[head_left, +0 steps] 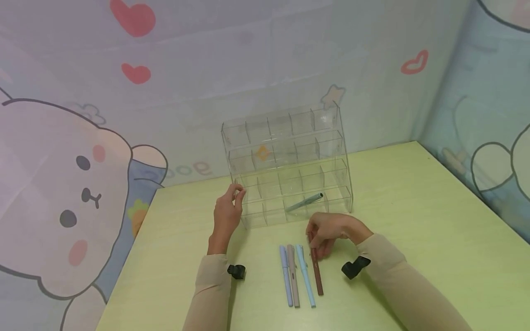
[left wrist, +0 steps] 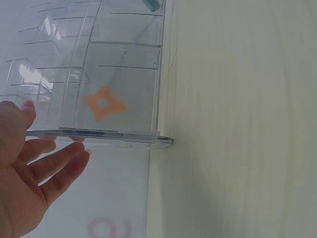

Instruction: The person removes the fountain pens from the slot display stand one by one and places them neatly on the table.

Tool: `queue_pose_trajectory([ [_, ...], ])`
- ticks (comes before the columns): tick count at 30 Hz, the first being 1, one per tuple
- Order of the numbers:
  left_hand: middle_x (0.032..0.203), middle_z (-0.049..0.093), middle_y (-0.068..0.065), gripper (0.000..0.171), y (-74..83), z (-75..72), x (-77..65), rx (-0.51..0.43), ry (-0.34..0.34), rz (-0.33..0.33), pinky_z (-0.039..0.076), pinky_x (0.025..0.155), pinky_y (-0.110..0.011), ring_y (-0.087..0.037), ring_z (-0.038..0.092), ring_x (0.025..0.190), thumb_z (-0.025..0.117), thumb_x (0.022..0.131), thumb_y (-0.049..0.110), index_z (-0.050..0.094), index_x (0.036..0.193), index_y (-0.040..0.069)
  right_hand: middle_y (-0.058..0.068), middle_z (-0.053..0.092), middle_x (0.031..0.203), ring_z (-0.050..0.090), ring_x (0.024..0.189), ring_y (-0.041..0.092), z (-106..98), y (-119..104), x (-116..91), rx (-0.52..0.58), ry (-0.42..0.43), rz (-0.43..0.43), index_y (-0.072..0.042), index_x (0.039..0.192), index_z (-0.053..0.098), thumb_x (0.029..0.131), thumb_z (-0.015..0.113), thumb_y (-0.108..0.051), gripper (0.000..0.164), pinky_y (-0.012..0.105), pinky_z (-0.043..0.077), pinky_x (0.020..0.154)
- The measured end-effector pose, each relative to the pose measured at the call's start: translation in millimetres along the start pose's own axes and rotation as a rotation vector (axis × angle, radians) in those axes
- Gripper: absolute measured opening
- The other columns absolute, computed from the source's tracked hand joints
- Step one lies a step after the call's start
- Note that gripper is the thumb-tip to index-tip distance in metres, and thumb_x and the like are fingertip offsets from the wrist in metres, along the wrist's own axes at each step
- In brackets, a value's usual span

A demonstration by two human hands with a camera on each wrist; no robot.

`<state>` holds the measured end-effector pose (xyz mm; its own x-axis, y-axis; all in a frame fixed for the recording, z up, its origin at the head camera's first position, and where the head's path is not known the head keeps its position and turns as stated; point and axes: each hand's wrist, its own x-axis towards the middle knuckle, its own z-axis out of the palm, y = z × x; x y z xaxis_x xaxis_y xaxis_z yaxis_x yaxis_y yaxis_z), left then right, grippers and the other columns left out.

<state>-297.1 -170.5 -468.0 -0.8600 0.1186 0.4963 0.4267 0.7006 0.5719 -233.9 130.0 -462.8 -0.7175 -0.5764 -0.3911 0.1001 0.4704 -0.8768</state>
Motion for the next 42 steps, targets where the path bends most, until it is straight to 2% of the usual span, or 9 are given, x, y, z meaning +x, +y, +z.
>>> queue_pose_trajectory([
  [2,0.046,0.043,0.002,0.02,0.5,-0.4,-0.9,-0.001,-0.003,-0.002,0.034,0.043,-0.032,-0.04,0.071,0.086,0.052,0.106,0.034,0.06,0.11,0.017,0.021,0.071,0.076,0.073,0.067,0.034,2,1,2,0.002,-0.002,-0.009,0.008,0.086,0.065,0.088,0.068,0.011,0.004,0.041,0.058,0.062],
  [7,0.044,0.041,0.002,0.019,0.8,-1.0,-2.5,-0.008,-0.014,-0.006,0.028,0.04,-0.03,-0.042,0.07,0.092,0.052,0.106,0.033,0.06,0.111,0.016,0.022,0.071,0.075,0.073,0.067,0.032,5,3,4,0.003,0.003,-0.017,0.009,0.082,0.066,0.089,0.066,0.012,0.007,0.04,0.058,0.063],
  [9,0.043,0.041,0.002,0.019,0.8,-1.0,-2.5,-0.007,-0.012,-0.004,0.027,0.039,-0.029,-0.043,0.069,0.1,0.052,0.106,0.032,0.06,0.111,0.016,0.021,0.071,0.075,0.073,0.067,0.032,5,3,5,0.004,0.008,-0.011,0.009,0.082,0.065,0.089,0.066,0.012,0.008,0.04,0.058,0.063],
  [13,0.043,0.04,0.002,0.019,0.6,-0.8,-2.1,-0.006,-0.007,0.001,0.029,0.039,-0.03,-0.043,0.067,0.105,0.052,0.106,0.033,0.06,0.111,0.016,0.021,0.07,0.075,0.073,0.067,0.031,5,3,5,0.002,0.02,-0.001,0.008,0.082,0.065,0.089,0.065,0.012,0.008,0.04,0.058,0.063],
  [19,0.044,0.04,0.001,0.017,-0.7,0.3,-1.7,0.003,-0.004,-0.002,0.03,0.04,-0.031,-0.043,0.068,0.102,0.053,0.106,0.032,0.06,0.111,0.016,0.02,0.071,0.074,0.073,0.067,0.031,6,1,4,-0.021,0.037,0.01,0.008,0.081,0.065,0.088,0.066,0.012,0.008,0.038,0.058,0.062],
  [25,0.048,0.044,0.0,0.018,-0.8,0.5,-0.9,0.01,0.0,-0.004,0.037,0.044,-0.034,-0.041,0.068,0.104,0.052,0.106,0.034,0.06,0.11,0.018,0.018,0.071,0.071,0.072,0.064,0.029,9,-5,2,-0.09,0.076,0.027,0.007,0.079,0.067,0.085,0.07,0.013,0.009,0.037,0.058,0.061],
  [32,0.047,0.044,0.001,0.019,-1.2,0.3,0.9,0.0,0.003,-0.003,0.039,0.045,-0.035,-0.041,0.067,0.107,0.052,0.106,0.035,0.06,0.11,0.018,0.015,0.071,0.073,0.071,0.063,0.024,15,-9,2,-0.142,0.12,0.046,0.006,0.089,0.067,0.083,0.071,0.015,0.012,0.035,0.057,0.06],
  [42,0.048,0.044,0.0,0.019,-0.2,-0.2,0.1,0.001,0.009,-0.001,0.037,0.045,-0.035,-0.041,0.068,0.105,0.053,0.106,0.034,0.06,0.11,0.017,0.012,0.069,0.077,0.072,0.065,0.025,21,-13,1,-0.172,0.142,0.038,0.009,0.099,0.068,0.08,0.071,0.019,0.022,0.034,0.057,0.061],
])
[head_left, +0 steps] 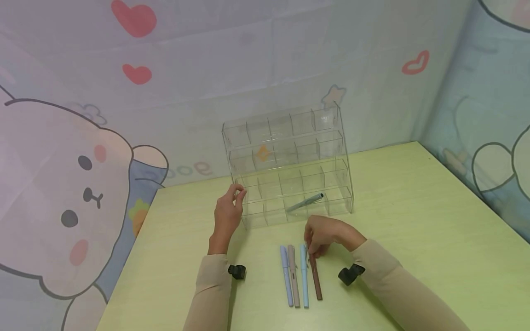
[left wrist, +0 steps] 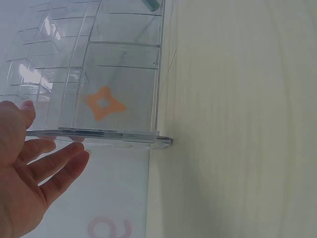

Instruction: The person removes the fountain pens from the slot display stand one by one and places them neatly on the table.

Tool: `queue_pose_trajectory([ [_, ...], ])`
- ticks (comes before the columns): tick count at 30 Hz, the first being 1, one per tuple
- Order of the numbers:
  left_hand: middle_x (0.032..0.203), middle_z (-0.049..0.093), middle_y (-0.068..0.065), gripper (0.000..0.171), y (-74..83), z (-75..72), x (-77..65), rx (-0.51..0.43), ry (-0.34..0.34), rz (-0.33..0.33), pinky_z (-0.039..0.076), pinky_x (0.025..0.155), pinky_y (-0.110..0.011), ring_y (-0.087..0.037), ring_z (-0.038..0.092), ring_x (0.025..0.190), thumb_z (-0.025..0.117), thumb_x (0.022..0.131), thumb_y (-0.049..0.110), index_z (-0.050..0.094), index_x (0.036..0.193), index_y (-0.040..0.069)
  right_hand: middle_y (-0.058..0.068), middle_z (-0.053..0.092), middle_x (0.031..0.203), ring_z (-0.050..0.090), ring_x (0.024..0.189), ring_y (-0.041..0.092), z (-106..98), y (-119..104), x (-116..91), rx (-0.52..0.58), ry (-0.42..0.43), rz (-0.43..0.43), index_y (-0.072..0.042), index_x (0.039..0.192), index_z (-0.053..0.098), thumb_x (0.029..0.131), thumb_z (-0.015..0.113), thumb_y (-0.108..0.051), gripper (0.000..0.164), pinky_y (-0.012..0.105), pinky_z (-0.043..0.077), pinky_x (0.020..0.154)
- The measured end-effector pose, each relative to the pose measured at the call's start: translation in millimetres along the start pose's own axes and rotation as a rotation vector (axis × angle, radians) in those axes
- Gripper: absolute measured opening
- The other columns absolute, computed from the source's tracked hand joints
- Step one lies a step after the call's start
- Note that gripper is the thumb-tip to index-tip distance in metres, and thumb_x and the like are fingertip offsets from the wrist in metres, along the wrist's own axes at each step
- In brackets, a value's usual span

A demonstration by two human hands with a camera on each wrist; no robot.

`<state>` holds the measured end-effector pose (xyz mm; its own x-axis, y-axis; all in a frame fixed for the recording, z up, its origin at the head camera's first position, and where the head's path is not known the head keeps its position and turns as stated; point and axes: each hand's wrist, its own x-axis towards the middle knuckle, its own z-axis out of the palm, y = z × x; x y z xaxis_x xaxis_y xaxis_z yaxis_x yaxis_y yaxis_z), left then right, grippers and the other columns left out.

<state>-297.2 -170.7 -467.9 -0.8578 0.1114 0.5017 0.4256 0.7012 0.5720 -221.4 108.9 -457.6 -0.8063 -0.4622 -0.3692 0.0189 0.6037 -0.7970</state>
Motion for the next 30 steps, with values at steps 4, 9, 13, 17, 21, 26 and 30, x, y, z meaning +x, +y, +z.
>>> queue_pose_trajectory([
  [4,0.047,0.044,0.0,0.019,0.9,-0.4,-0.1,-0.003,-0.001,0.0,0.036,0.044,-0.034,-0.041,0.067,0.106,0.053,0.106,0.034,0.06,0.11,0.017,0.013,0.068,0.079,0.072,0.066,0.025,0.8,-2.5,-2.2,-0.007,0.006,-0.001,0.01,0.102,0.067,0.079,0.072,0.019,0.025,0.034,0.057,0.062],
  [9,0.046,0.043,0.001,0.019,0.1,0.2,0.0,-0.004,-0.003,0.002,0.033,0.041,-0.032,-0.042,0.067,0.106,0.052,0.106,0.034,0.06,0.11,0.017,0.014,0.068,0.083,0.072,0.066,0.025,2.2,-3.9,-3.0,-0.02,0.017,0.008,0.01,0.104,0.066,0.079,0.072,0.019,0.027,0.034,0.057,0.063],
  [13,0.044,0.041,0.001,0.02,-0.6,0.3,-0.2,-0.004,-0.001,0.005,0.029,0.04,-0.031,-0.042,0.068,0.105,0.052,0.106,0.034,0.06,0.11,0.017,0.013,0.067,0.083,0.071,0.066,0.024,3.0,-3.4,-2.4,-0.036,0.015,0.004,0.009,0.099,0.067,0.079,0.072,0.019,0.023,0.034,0.057,0.062],
  [17,0.045,0.042,0.001,0.02,-0.3,-0.1,-0.7,-0.007,0.001,0.007,0.031,0.04,-0.032,-0.043,0.068,0.104,0.052,0.106,0.034,0.06,0.11,0.016,0.012,0.068,0.08,0.072,0.066,0.024,2.4,-0.9,-1.3,-0.057,0.012,0.005,0.007,0.094,0.068,0.079,0.072,0.018,0.019,0.033,0.057,0.062],
  [21,0.048,0.045,0.0,0.02,-0.6,0.3,-1.2,-0.003,0.005,0.011,0.035,0.043,-0.033,-0.042,0.069,0.099,0.052,0.106,0.033,0.06,0.11,0.016,0.011,0.068,0.076,0.072,0.065,0.023,0.3,1.3,-1.3,-0.086,0.012,0.016,0.006,0.088,0.068,0.079,0.073,0.018,0.016,0.032,0.057,0.061],
  [26,0.047,0.045,0.0,0.019,-1.1,0.9,-0.9,0.001,0.009,0.013,0.035,0.043,-0.033,-0.042,0.069,0.098,0.053,0.106,0.034,0.06,0.11,0.016,0.011,0.069,0.07,0.072,0.063,0.023,-0.5,0.3,-2.6,-0.111,-0.001,0.006,0.004,0.078,0.069,0.079,0.073,0.018,0.014,0.032,0.057,0.06],
  [30,0.045,0.042,0.002,0.019,-1.1,1.1,-0.3,0.0,0.005,0.009,0.03,0.041,-0.032,-0.042,0.069,0.098,0.052,0.106,0.033,0.06,0.11,0.017,0.011,0.069,0.068,0.071,0.062,0.023,0.8,-2.2,-4.2,-0.115,-0.004,0.004,0.004,0.076,0.069,0.079,0.073,0.017,0.015,0.031,0.056,0.059],
])
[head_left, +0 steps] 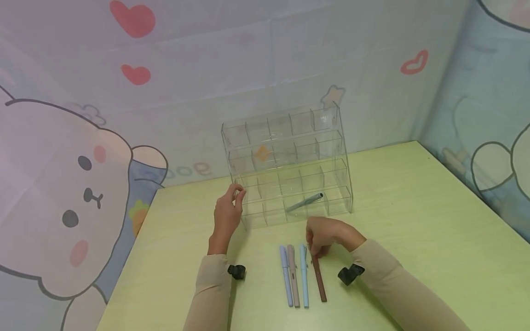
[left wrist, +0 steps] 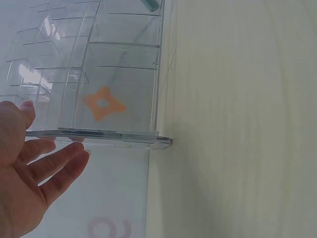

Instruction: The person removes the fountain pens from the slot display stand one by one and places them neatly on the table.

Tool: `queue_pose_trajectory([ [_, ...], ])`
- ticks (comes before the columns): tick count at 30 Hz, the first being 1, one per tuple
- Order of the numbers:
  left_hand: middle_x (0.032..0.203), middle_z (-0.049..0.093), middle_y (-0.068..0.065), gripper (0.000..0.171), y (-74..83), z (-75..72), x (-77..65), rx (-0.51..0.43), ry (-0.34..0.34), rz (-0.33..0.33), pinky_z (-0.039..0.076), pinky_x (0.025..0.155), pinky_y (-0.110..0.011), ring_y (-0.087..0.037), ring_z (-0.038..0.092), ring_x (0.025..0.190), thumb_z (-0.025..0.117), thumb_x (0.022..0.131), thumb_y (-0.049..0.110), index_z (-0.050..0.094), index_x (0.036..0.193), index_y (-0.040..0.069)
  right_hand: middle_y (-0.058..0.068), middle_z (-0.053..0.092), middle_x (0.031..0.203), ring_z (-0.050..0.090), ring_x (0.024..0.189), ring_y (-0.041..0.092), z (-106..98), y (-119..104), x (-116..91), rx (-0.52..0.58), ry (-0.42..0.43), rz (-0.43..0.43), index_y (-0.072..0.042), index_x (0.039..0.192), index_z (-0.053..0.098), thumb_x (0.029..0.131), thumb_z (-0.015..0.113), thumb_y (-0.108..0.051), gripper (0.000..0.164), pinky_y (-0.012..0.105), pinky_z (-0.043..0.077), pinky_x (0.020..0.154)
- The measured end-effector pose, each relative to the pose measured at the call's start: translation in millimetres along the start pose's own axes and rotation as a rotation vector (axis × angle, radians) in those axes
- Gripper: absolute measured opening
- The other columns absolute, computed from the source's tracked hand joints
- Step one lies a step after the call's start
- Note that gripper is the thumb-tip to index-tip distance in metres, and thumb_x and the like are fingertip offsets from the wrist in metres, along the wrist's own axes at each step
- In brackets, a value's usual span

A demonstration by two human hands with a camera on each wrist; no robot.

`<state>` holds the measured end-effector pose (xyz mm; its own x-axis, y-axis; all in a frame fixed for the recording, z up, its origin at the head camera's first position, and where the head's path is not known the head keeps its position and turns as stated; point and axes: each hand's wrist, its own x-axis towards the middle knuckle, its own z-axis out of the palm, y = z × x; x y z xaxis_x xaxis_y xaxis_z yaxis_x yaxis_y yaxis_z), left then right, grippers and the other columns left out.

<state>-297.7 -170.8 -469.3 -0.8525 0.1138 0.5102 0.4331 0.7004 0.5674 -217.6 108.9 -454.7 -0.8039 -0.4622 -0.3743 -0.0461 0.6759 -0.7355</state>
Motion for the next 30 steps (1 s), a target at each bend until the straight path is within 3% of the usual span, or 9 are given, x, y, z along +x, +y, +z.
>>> queue_pose_trajectory([
  [7,0.042,0.039,0.002,0.019,0.5,-0.6,-0.3,-0.013,-0.006,-0.003,0.026,0.039,-0.03,-0.043,0.067,0.106,0.053,0.106,0.033,0.06,0.11,0.016,0.012,0.069,0.068,0.072,0.063,0.025,0.6,-2.3,-1.5,-0.008,0.002,-0.007,0.004,0.076,0.07,0.079,0.073,0.018,0.014,0.032,0.056,0.059],
  [15,0.047,0.044,0.0,0.02,1.0,-0.4,0.6,0.005,-0.008,-0.01,0.036,0.044,-0.034,-0.041,0.068,0.105,0.052,0.106,0.034,0.06,0.11,0.017,0.012,0.069,0.067,0.071,0.062,0.024,1.2,-1.1,0.0,-0.021,-0.001,-0.002,0.003,0.074,0.07,0.079,0.073,0.017,0.015,0.032,0.056,0.059],
  [20,0.048,0.045,-0.001,0.019,1.5,-0.6,0.8,0.001,-0.013,-0.014,0.036,0.044,-0.034,-0.042,0.068,0.103,0.052,0.106,0.033,0.06,0.111,0.017,0.011,0.069,0.067,0.071,0.062,0.024,1.2,-0.2,1.0,-0.019,0.0,-0.001,0.003,0.074,0.07,0.079,0.073,0.016,0.015,0.032,0.056,0.059],
  [23,0.048,0.046,-0.002,0.017,1.4,-0.3,0.4,0.001,-0.006,-0.008,0.037,0.045,-0.035,-0.042,0.069,0.101,0.053,0.106,0.032,0.06,0.111,0.016,0.012,0.069,0.071,0.072,0.064,0.024,0.2,0.8,1.3,0.001,0.005,0.006,0.006,0.084,0.07,0.079,0.074,0.015,0.011,0.033,0.057,0.06],
  [27,0.05,0.048,-0.003,0.018,1.9,-0.3,-0.1,0.003,-0.004,-0.01,0.038,0.045,-0.035,-0.042,0.069,0.101,0.053,0.106,0.032,0.06,0.11,0.017,0.014,0.068,0.084,0.072,0.068,0.025,-2.1,2.4,0.5,0.045,0.018,0.015,0.011,0.107,0.064,0.08,0.074,0.012,0.029,0.036,0.057,0.063],
  [30,0.05,0.049,-0.003,0.018,2.5,-0.8,0.0,0.001,-0.006,-0.011,0.038,0.045,-0.035,-0.042,0.069,0.1,0.053,0.106,0.033,0.06,0.11,0.017,0.014,0.067,0.089,0.072,0.07,0.026,-4.3,2.1,-1.4,0.056,0.021,0.006,0.012,0.115,0.062,0.081,0.074,0.01,0.037,0.037,0.058,0.064],
])
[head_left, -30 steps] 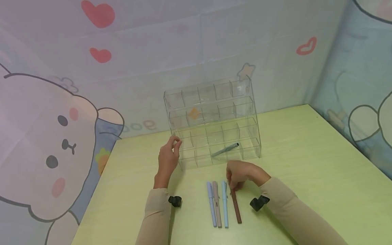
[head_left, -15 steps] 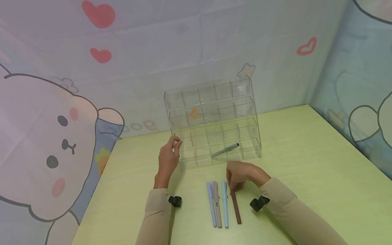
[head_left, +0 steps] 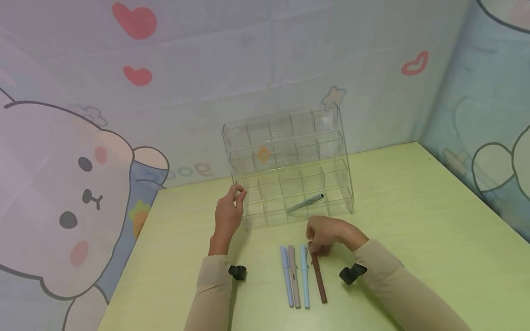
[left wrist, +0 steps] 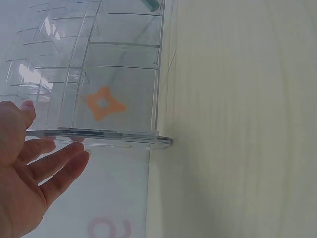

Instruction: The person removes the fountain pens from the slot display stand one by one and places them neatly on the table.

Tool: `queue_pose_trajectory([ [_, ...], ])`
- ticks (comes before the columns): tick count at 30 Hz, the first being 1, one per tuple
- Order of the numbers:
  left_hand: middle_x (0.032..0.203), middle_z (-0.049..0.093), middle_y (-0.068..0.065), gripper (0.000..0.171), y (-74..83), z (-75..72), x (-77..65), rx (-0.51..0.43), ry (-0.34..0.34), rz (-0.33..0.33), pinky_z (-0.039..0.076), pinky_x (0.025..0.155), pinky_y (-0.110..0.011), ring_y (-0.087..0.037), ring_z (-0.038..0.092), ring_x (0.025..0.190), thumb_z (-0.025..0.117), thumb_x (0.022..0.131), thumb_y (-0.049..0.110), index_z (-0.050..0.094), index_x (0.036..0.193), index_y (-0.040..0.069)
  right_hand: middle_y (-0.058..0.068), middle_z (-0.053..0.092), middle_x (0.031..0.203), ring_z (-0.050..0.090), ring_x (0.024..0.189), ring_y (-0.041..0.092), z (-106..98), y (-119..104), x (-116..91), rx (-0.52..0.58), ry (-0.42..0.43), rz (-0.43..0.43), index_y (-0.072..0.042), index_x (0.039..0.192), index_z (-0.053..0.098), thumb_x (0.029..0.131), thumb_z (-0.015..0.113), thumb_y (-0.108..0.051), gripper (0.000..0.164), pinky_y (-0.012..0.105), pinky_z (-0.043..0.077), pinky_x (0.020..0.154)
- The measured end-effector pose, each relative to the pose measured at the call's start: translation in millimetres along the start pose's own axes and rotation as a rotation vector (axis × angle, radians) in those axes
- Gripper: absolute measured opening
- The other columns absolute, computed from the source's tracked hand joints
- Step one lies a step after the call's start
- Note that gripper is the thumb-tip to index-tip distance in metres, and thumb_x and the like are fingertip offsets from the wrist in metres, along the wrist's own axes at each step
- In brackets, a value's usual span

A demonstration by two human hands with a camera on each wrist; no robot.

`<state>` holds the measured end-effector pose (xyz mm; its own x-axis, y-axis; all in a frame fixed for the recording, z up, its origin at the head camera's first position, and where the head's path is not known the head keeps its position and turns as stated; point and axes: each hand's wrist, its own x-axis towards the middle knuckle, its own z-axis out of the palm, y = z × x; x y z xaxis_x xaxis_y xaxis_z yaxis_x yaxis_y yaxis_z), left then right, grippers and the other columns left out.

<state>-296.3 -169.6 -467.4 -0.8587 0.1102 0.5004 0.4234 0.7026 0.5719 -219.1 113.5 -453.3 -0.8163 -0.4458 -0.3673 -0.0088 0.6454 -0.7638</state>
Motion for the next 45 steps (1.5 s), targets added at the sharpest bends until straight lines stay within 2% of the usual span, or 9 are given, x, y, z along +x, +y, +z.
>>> queue_pose_trajectory([
  [5,0.052,0.051,-0.003,0.019,-0.4,0.2,0.6,0.0,-0.004,0.001,0.04,0.046,-0.035,-0.041,0.068,0.105,0.052,0.106,0.034,0.06,0.11,0.017,0.013,0.065,0.091,0.071,0.073,0.028,-4,-4,-6,0.015,0.01,-0.004,0.011,0.116,0.059,0.083,0.076,0.004,0.037,0.038,0.057,0.064],
  [9,0.054,0.054,-0.005,0.019,-0.5,0.4,1.6,-0.001,-0.005,0.0,0.042,0.047,-0.037,-0.04,0.068,0.106,0.052,0.106,0.034,0.06,0.111,0.017,0.017,0.063,0.101,0.07,0.077,0.028,-8,-8,-12,0.015,0.021,-0.024,0.01,0.119,0.057,0.086,0.076,0.002,0.039,0.038,0.057,0.064],
  [15,0.054,0.053,-0.005,0.019,-0.8,-0.1,2.3,0.003,0.0,-0.002,0.044,0.05,-0.04,-0.04,0.068,0.106,0.052,0.106,0.034,0.061,0.111,0.017,0.027,0.057,0.121,0.069,0.08,0.028,-15,-15,-21,-0.008,0.02,-0.091,0.011,0.126,0.056,0.087,0.074,-0.001,0.044,0.038,0.057,0.067],
  [20,0.049,0.048,-0.002,0.019,-0.8,-0.3,1.7,0.004,-0.001,-0.006,0.04,0.046,-0.037,-0.041,0.068,0.106,0.053,0.106,0.033,0.061,0.11,0.017,0.025,0.057,0.122,0.069,0.085,0.031,-21,-18,-24,-0.023,0.043,-0.189,0.009,0.128,0.056,0.09,0.072,-0.004,0.043,0.036,0.056,0.069],
  [24,0.047,0.044,0.0,0.018,-0.4,-0.7,0.8,-0.005,-0.007,-0.009,0.036,0.043,-0.034,-0.041,0.068,0.106,0.053,0.106,0.033,0.06,0.11,0.017,0.018,0.06,0.117,0.065,0.099,0.027,-25,-18,-24,-0.056,0.095,-0.259,0.006,0.126,0.059,0.092,0.071,-0.007,0.038,0.037,0.055,0.076],
  [28,0.052,0.051,-0.002,0.019,-1.6,0.2,1.4,-0.001,0.0,-0.004,0.039,0.046,-0.035,-0.041,0.068,0.105,0.053,0.106,0.034,0.06,0.11,0.018,0.012,0.063,0.114,0.061,0.104,0.025,-29,-18,-24,-0.12,0.166,-0.311,0.004,0.124,0.062,0.094,0.069,-0.01,0.034,0.041,0.05,0.087],
  [32,0.054,0.054,-0.004,0.02,-3.2,1.3,2.0,-0.004,0.001,0.001,0.04,0.045,-0.035,-0.041,0.068,0.104,0.052,0.106,0.036,0.06,0.111,0.018,0.009,0.064,0.114,0.06,0.107,0.027,-33,-19,-27,-0.118,0.209,-0.326,0.002,0.125,0.062,0.095,0.069,-0.012,0.034,0.044,0.047,0.092],
  [39,0.048,0.046,-0.001,0.021,-3.7,1.5,1.6,-0.011,-0.005,0.0,0.034,0.041,-0.032,-0.042,0.067,0.106,0.051,0.106,0.036,0.06,0.111,0.017,0.011,0.065,0.119,0.061,0.111,0.029,-39,-22,-33,-0.068,0.262,-0.37,0.002,0.124,0.061,0.096,0.066,-0.012,0.032,0.044,0.048,0.092],
  [45,0.054,0.054,-0.007,0.02,-4.2,1.9,1.0,-0.004,-0.002,0.0,0.035,0.042,-0.032,-0.042,0.068,0.103,0.052,0.106,0.035,0.06,0.111,0.017,0.017,0.063,0.124,0.06,0.112,0.03,-43,-23,-36,-0.059,0.332,-0.394,0.001,0.126,0.06,0.097,0.065,-0.013,0.033,0.047,0.047,0.094],
])
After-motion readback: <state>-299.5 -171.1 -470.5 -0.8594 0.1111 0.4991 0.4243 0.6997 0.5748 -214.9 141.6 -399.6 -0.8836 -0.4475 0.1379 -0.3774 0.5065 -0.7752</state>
